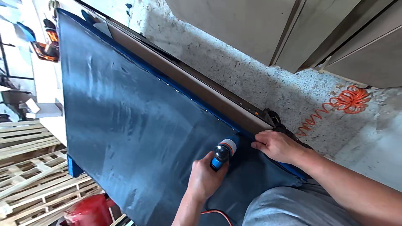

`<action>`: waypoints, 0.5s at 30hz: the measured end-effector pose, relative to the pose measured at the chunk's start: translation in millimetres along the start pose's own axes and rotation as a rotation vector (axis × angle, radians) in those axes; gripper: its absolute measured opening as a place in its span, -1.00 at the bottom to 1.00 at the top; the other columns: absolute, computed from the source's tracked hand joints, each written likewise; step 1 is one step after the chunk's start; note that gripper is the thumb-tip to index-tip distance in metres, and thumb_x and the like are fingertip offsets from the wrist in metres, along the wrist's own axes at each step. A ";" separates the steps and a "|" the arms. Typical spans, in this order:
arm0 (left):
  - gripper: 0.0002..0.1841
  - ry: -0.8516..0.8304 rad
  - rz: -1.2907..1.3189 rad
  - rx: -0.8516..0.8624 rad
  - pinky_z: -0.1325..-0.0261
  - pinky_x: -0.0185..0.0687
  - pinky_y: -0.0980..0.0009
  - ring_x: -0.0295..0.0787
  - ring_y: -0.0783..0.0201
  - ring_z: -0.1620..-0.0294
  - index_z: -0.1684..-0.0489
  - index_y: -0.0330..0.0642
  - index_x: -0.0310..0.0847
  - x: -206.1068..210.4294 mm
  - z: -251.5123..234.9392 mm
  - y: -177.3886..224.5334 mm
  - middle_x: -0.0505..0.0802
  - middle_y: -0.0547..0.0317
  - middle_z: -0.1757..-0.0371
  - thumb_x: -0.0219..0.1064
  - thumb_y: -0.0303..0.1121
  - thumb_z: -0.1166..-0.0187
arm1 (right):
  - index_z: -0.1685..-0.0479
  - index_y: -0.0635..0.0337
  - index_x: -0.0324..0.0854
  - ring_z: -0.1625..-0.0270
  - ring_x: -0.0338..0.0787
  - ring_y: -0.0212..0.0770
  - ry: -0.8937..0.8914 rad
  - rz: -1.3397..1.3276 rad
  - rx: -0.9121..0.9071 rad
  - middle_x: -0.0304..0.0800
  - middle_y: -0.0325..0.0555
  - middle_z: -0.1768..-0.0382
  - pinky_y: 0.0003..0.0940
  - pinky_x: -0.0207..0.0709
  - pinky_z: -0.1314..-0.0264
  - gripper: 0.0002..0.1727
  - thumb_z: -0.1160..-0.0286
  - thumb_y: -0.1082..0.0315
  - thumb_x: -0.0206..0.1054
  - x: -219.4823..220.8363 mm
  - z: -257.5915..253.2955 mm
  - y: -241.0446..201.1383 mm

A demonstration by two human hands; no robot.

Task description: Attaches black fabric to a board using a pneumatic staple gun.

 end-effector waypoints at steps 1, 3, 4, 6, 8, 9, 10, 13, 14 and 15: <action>-0.78 0.001 -0.008 0.008 0.47 0.70 0.31 0.72 0.47 0.57 0.31 0.07 0.77 4.4 3.2 3.7 0.76 0.43 0.58 0.48 -0.03 -0.34 | 0.50 0.01 0.56 0.26 0.68 -0.26 0.010 -0.020 -0.016 0.59 -0.27 0.46 -0.27 0.56 0.18 -0.50 -0.80 -0.08 0.07 -1.3 -0.5 0.0; -0.79 0.013 -0.026 0.018 0.49 0.67 0.32 0.70 0.48 0.58 0.30 0.08 0.77 9.1 8.1 9.7 0.75 0.44 0.60 0.47 -0.05 -0.32 | 0.50 -0.01 0.53 0.29 0.64 -0.30 0.010 -0.037 -0.033 0.55 -0.29 0.48 -0.31 0.53 0.21 -0.53 -0.80 -0.05 0.08 -1.9 -0.6 0.4; -0.79 0.012 -0.022 0.011 0.50 0.67 0.32 0.70 0.48 0.59 0.28 0.08 0.78 10.4 10.8 10.2 0.75 0.44 0.60 0.47 -0.05 -0.33 | 0.50 -0.01 0.52 0.31 0.63 -0.30 0.014 -0.031 -0.040 0.53 -0.30 0.49 -0.31 0.52 0.24 -0.53 -0.81 -0.04 0.07 -1.6 0.2 0.0; -0.77 0.026 0.003 0.017 0.51 0.68 0.36 0.70 0.50 0.60 0.28 0.08 0.76 12.2 15.9 7.3 0.76 0.45 0.60 0.46 -0.02 -0.35 | 0.49 0.00 0.54 0.31 0.65 -0.27 0.039 -0.002 -0.040 0.55 -0.27 0.48 -0.28 0.54 0.26 -0.54 -0.81 -0.01 0.05 -4.2 5.5 -1.9; -0.73 0.034 0.056 0.020 0.50 0.70 0.42 0.71 0.55 0.58 0.25 0.08 0.77 13.5 22.9 3.3 0.77 0.48 0.58 0.46 0.03 -0.37 | 0.38 0.02 0.62 0.21 0.74 -0.20 0.062 0.029 0.032 0.65 -0.22 0.38 -0.17 0.65 0.17 -0.52 -0.80 -0.07 0.02 -7.5 27.5 -0.6; -0.72 0.044 0.077 0.024 0.51 0.70 0.45 0.70 0.57 0.59 0.26 0.08 0.78 14.5 27.3 2.3 0.77 0.50 0.58 0.46 0.04 -0.36 | 0.32 0.05 0.64 0.17 0.75 -0.16 0.070 0.033 0.086 0.67 -0.19 0.34 -0.12 0.67 0.14 -0.45 -0.74 -0.20 0.03 -7.4 45.7 2.7; -0.72 0.061 0.095 0.031 0.53 0.67 0.49 0.68 0.60 0.61 0.28 0.07 0.79 15.9 32.9 1.5 0.76 0.52 0.59 0.46 0.05 -0.35 | 0.26 0.08 0.66 0.14 0.77 -0.13 0.076 0.039 0.145 0.70 -0.16 0.31 -0.08 0.70 0.12 -0.35 -0.62 -0.37 0.09 -6.0 67.2 6.9; -0.72 0.103 0.119 0.067 0.53 0.66 0.55 0.68 0.65 0.60 0.30 0.05 0.80 19.1 46.3 0.3 0.78 0.54 0.58 0.48 0.03 -0.31 | 0.31 0.05 0.61 0.29 0.73 -0.15 0.139 0.085 0.282 0.64 -0.19 0.36 -0.11 0.67 0.31 -0.28 -0.25 -0.52 0.35 0.3 120.5 22.9; -0.72 0.110 0.113 0.090 0.53 0.67 0.56 0.69 0.66 0.59 0.29 0.05 0.80 20.7 48.7 1.4 0.78 0.55 0.57 0.48 0.03 -0.30 | 0.34 0.04 0.60 0.33 0.71 -0.16 0.156 0.086 0.296 0.62 -0.20 0.38 -0.13 0.66 0.35 -0.31 -0.31 -0.48 0.34 3.2 130.1 28.2; -0.72 0.114 0.100 0.114 0.54 0.65 0.57 0.68 0.67 0.59 0.29 0.04 0.80 22.9 50.7 3.6 0.78 0.55 0.58 0.47 0.02 -0.29 | 0.35 0.04 0.60 0.34 0.71 -0.19 0.170 0.074 0.287 0.61 -0.22 0.38 -0.16 0.66 0.37 -0.35 -0.39 -0.44 0.30 5.8 135.6 31.1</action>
Point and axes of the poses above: each hand's wrist, its own z-axis away from the middle knuckle, its own x-axis out of the palm, y = z × x, the point moved 10 cm from there along -z, towards the middle knuckle
